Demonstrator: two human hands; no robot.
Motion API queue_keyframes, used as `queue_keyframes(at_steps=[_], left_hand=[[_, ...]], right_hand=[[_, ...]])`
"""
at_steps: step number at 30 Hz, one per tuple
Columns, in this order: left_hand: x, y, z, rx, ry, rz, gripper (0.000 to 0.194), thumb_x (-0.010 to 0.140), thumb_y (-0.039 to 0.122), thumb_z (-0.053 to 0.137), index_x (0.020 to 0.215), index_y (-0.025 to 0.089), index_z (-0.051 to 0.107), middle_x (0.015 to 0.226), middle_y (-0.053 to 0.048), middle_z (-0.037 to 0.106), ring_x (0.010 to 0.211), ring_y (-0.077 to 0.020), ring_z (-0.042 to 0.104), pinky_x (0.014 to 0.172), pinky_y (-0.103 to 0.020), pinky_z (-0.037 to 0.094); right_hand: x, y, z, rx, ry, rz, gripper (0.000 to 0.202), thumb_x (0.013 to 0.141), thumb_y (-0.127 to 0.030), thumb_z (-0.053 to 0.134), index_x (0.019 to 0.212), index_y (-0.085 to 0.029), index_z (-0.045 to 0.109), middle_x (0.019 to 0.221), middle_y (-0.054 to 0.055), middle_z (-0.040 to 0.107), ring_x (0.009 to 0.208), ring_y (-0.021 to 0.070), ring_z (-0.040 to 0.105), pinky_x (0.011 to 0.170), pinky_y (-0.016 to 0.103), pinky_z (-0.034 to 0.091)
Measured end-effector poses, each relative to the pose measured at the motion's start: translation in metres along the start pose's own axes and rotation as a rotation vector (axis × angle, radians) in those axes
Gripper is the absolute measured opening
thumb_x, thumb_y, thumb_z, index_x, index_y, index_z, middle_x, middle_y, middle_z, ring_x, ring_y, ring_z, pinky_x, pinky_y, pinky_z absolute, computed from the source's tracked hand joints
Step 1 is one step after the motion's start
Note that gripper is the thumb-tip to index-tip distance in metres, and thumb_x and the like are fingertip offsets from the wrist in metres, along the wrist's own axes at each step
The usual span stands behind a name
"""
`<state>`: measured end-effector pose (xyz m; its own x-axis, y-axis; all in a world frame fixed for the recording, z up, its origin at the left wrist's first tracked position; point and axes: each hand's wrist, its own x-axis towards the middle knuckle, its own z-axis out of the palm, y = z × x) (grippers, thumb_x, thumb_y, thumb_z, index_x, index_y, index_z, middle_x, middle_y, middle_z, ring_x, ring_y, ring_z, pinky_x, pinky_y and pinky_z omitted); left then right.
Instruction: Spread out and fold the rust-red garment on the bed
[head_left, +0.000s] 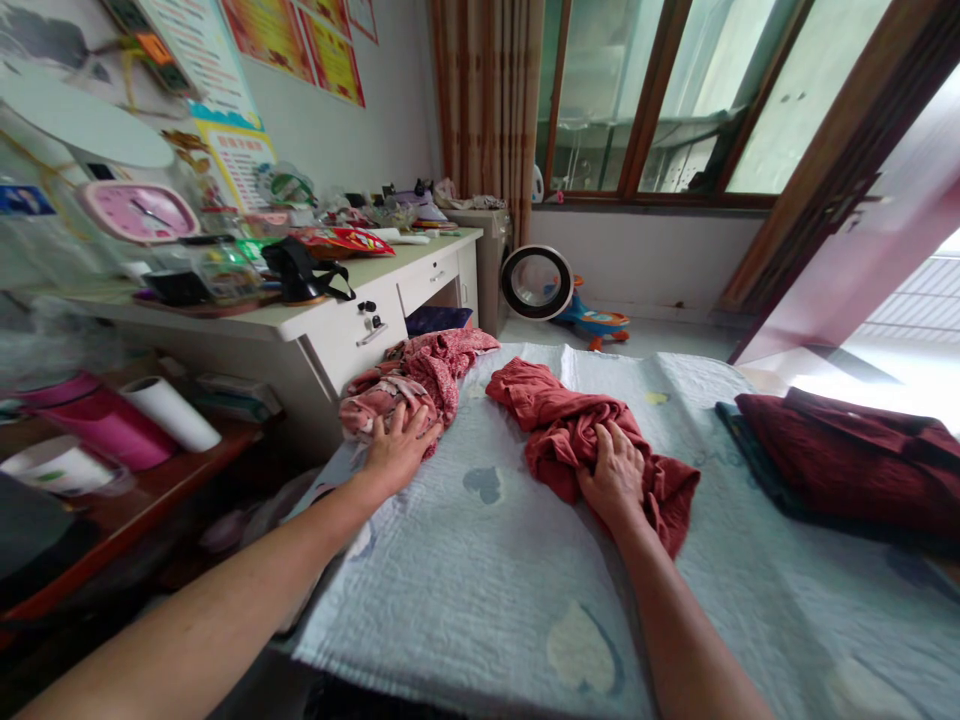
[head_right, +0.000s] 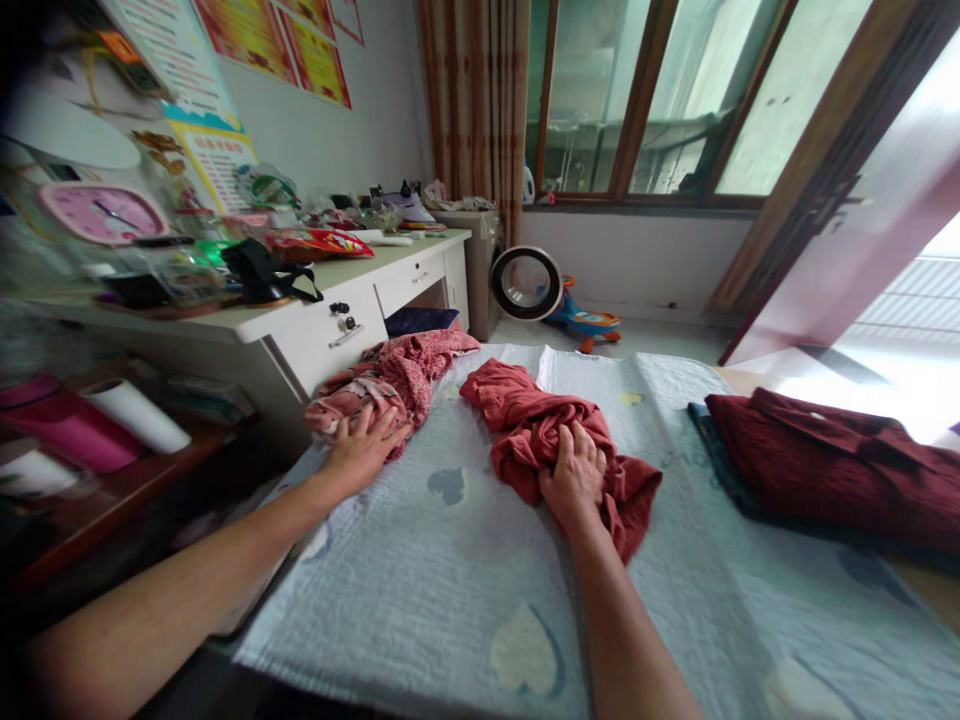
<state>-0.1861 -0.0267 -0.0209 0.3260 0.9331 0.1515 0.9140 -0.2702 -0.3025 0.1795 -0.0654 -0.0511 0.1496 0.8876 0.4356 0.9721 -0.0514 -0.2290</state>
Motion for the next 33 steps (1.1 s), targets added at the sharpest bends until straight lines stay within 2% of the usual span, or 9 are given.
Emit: queue_keyframes(at_steps=[4,9,15,20,26,30,33], left_hand=[[0.001,0.0,0.001,0.016,0.051,0.052,0.045,0.095,0.018,0.04,0.134,0.035,0.057,0.154,-0.009,0.04,0.14,-0.0436,0.028,0.1,-0.065,0.032],[0.004,-0.008,0.001,0.032,0.101,0.201,0.037,0.095,0.016,0.041,0.117,0.029,0.068,0.145,-0.008,0.051,0.13,-0.0341,0.042,0.093,-0.049,0.044],[0.0,-0.024,-0.001,0.004,0.12,0.319,0.031,0.092,0.012,0.047,0.1,0.025,0.073,0.137,-0.006,0.057,0.129,-0.0297,0.044,0.101,-0.046,0.042],[-0.002,-0.021,-0.004,0.028,0.094,0.265,0.029,0.09,0.014,0.048,0.1,0.023,0.073,0.139,-0.006,0.057,0.131,-0.0308,0.042,0.105,-0.047,0.037],[-0.003,-0.006,-0.006,0.01,0.058,0.154,0.03,0.076,0.022,0.061,0.104,0.019,0.073,0.142,-0.01,0.053,0.134,-0.0361,0.037,0.11,-0.051,0.031],[-0.006,0.004,-0.007,-0.027,0.085,0.096,0.028,0.081,0.023,0.058,0.104,0.021,0.073,0.14,-0.012,0.054,0.134,-0.0357,0.037,0.11,-0.052,0.029],[-0.002,0.011,-0.013,-0.051,0.113,0.065,0.024,0.086,0.028,0.056,0.103,0.022,0.072,0.132,-0.012,0.059,0.128,-0.0353,0.043,0.113,-0.056,0.023]], right_hand=[[0.0,0.0,0.0,0.008,0.001,0.002,0.067,0.076,-0.031,0.053,0.139,-0.012,0.045,0.15,0.017,0.04,0.135,0.0324,0.037,0.109,0.049,0.027],[0.0,0.0,0.001,0.022,-0.005,0.01,0.068,0.074,-0.03,0.054,0.139,-0.013,0.044,0.15,0.017,0.04,0.135,0.0323,0.036,0.11,0.049,0.025],[0.001,0.005,0.006,0.03,-0.004,-0.001,0.071,0.073,-0.03,0.055,0.141,-0.014,0.042,0.152,0.017,0.037,0.136,0.0339,0.035,0.108,0.049,0.027],[0.0,0.004,0.006,0.046,0.003,0.004,0.071,0.072,-0.03,0.055,0.14,-0.015,0.042,0.151,0.017,0.039,0.136,0.0333,0.035,0.109,0.049,0.025],[0.0,-0.004,0.002,0.029,-0.001,0.026,0.068,0.074,-0.03,0.053,0.139,-0.013,0.045,0.15,0.017,0.04,0.135,0.0315,0.036,0.111,0.048,0.024],[0.0,-0.005,0.002,0.04,-0.008,0.03,0.069,0.073,-0.03,0.053,0.139,-0.013,0.044,0.15,0.017,0.04,0.135,0.0316,0.035,0.111,0.048,0.023],[0.0,-0.005,0.004,0.054,0.006,0.026,0.069,0.072,-0.029,0.054,0.139,-0.013,0.044,0.15,0.017,0.041,0.135,0.0322,0.036,0.111,0.049,0.023]])
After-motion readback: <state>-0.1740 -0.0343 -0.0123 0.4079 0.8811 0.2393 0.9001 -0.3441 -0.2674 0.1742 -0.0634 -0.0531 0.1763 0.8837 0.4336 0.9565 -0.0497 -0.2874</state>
